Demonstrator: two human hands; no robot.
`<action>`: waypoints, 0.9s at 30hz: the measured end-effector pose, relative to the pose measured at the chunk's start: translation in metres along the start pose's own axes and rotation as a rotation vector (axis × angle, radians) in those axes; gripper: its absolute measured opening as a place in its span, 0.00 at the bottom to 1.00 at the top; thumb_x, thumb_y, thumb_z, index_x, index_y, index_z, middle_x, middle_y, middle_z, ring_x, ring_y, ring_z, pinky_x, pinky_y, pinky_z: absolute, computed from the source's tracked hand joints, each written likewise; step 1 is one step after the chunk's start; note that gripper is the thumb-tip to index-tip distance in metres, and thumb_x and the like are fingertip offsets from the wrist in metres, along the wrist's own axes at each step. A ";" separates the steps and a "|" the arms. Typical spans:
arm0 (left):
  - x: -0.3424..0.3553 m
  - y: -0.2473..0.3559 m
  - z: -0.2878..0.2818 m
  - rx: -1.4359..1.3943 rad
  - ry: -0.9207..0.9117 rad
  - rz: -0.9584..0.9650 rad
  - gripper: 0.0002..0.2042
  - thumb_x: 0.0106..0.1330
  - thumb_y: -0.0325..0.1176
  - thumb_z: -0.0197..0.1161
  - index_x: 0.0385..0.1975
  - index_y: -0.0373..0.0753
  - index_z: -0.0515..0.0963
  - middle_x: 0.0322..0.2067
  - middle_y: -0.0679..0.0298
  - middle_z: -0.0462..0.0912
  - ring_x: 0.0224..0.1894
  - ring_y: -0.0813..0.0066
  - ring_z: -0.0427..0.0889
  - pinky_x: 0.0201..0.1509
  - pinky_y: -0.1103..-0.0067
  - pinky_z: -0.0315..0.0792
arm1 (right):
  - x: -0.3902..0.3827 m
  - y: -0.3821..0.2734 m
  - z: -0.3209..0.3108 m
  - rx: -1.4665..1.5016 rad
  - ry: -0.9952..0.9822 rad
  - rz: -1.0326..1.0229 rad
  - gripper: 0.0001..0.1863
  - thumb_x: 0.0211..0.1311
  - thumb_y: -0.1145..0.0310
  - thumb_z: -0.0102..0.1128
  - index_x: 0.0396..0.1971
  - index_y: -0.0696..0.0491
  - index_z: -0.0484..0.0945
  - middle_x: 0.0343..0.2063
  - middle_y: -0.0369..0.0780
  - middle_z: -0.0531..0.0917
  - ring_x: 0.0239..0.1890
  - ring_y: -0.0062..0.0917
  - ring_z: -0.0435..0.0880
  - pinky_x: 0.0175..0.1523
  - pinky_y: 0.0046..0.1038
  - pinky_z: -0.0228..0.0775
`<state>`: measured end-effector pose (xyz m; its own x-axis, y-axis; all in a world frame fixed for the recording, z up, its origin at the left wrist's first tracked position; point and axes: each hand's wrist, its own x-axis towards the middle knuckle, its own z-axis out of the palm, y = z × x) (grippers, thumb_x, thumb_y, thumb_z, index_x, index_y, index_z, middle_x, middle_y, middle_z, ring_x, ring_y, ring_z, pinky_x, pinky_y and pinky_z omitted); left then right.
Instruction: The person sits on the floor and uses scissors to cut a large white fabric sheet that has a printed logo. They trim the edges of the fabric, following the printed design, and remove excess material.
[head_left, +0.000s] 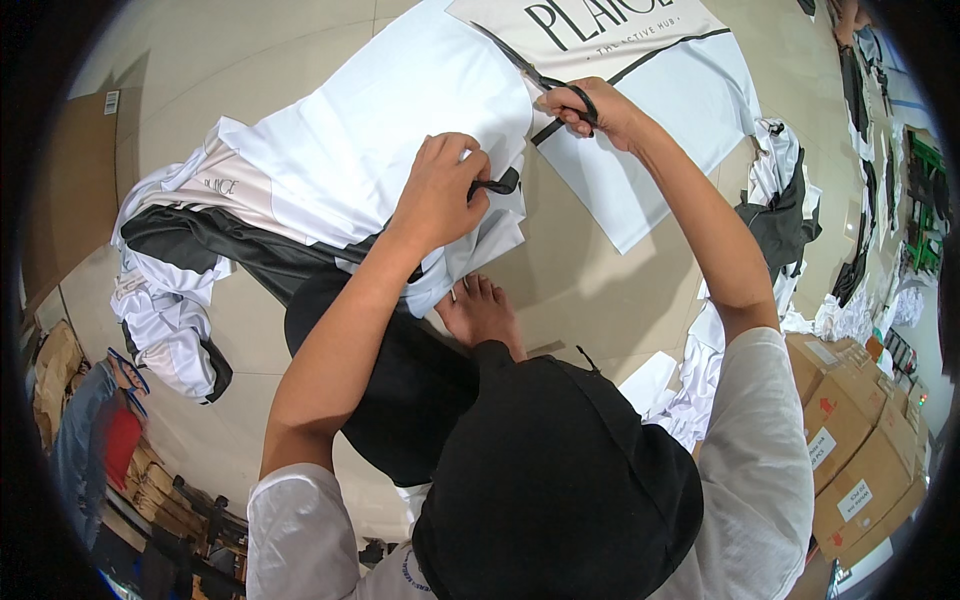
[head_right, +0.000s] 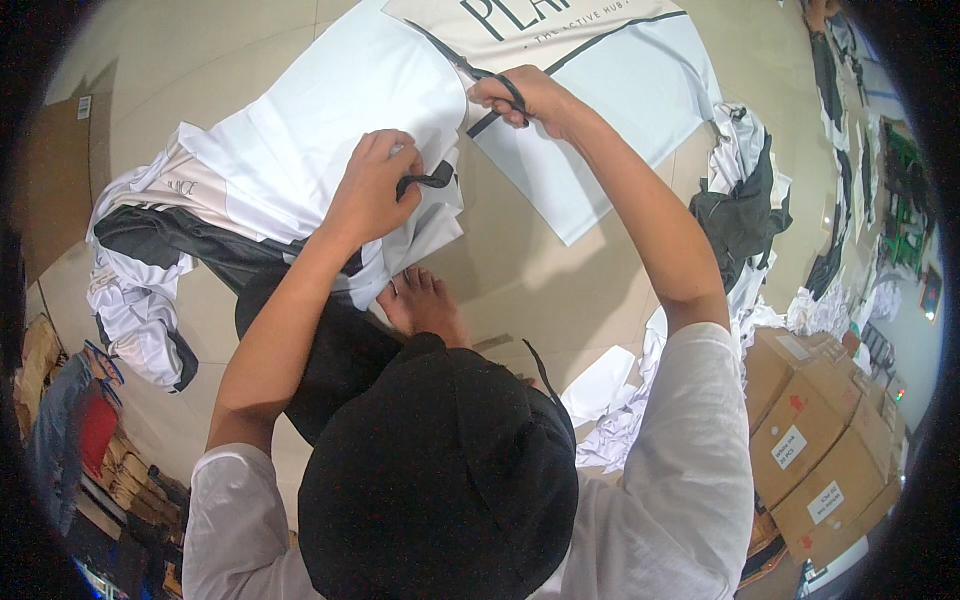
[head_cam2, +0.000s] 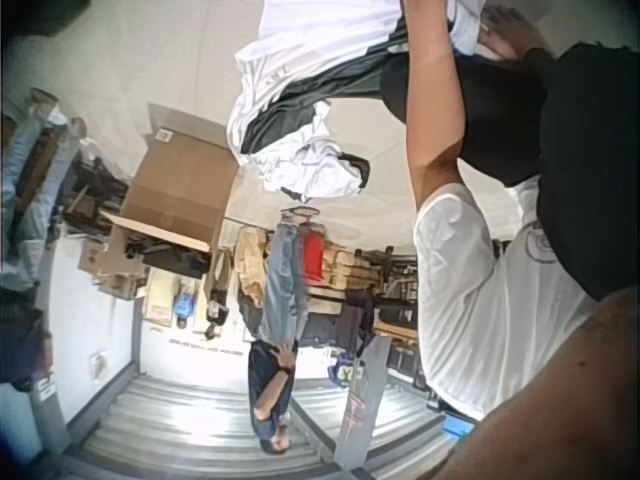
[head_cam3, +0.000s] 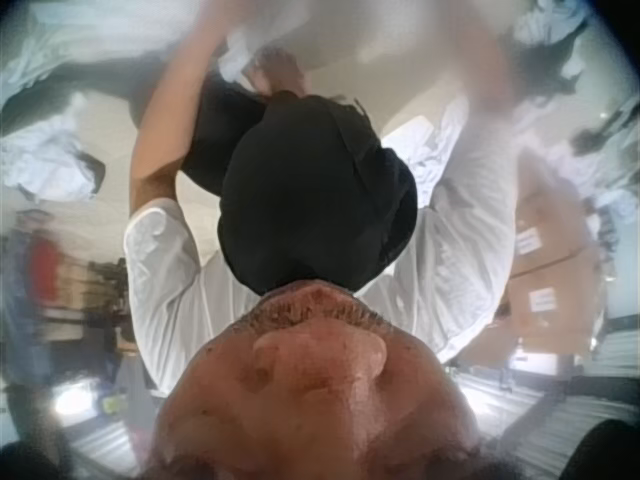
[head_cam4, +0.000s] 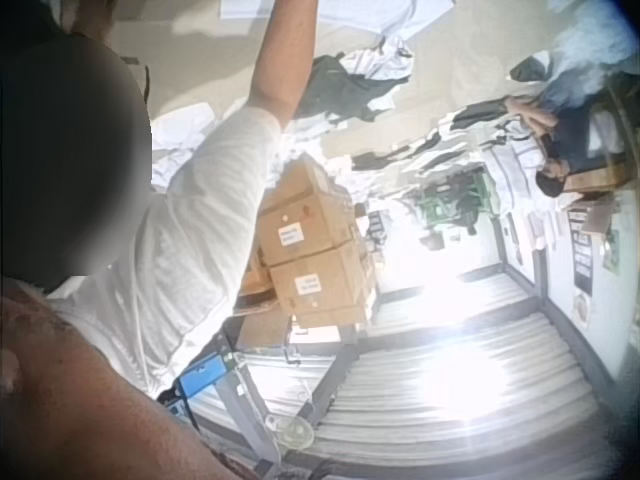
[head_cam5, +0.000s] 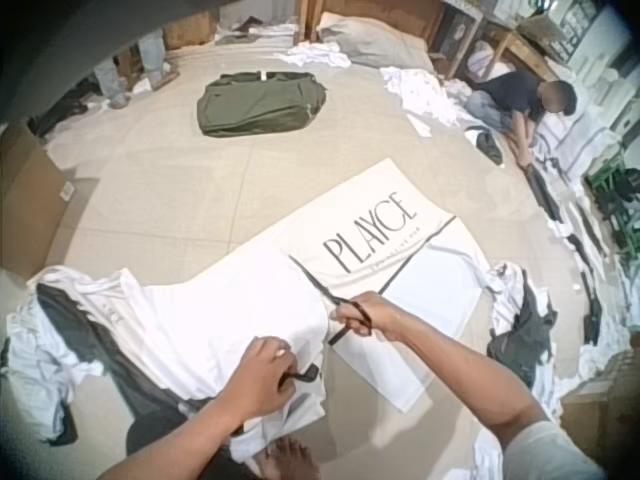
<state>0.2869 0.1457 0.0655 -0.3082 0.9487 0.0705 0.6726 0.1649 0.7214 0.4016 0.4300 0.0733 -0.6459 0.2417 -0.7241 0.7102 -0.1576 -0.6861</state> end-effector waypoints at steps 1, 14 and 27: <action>0.000 0.000 0.000 0.001 0.000 -0.001 0.10 0.53 0.24 0.70 0.36 0.38 0.82 0.50 0.57 0.79 0.58 0.52 0.75 0.66 0.61 0.71 | 0.000 -0.001 0.000 -0.011 0.007 0.000 0.18 0.65 0.54 0.73 0.21 0.47 0.78 0.17 0.25 0.72 0.17 0.09 0.66 0.24 0.18 0.55; -0.001 -0.002 0.001 0.006 -0.002 0.002 0.09 0.54 0.24 0.69 0.36 0.38 0.81 0.50 0.57 0.79 0.59 0.52 0.75 0.70 0.60 0.69 | 0.005 0.000 -0.007 -0.077 0.025 -0.019 0.18 0.59 0.57 0.77 0.19 0.48 0.77 0.16 0.28 0.74 0.17 0.12 0.68 0.25 0.21 0.55; -0.002 -0.004 0.002 0.002 0.008 0.013 0.10 0.54 0.24 0.69 0.36 0.38 0.81 0.50 0.57 0.79 0.58 0.52 0.75 0.70 0.58 0.69 | 0.004 -0.013 0.001 -0.037 -0.009 -0.017 0.19 0.67 0.51 0.73 0.23 0.47 0.80 0.16 0.25 0.72 0.17 0.09 0.64 0.23 0.17 0.54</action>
<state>0.2864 0.1441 0.0611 -0.3046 0.9486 0.0856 0.6782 0.1529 0.7188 0.3892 0.4318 0.0794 -0.6602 0.2354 -0.7132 0.7090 -0.1179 -0.6953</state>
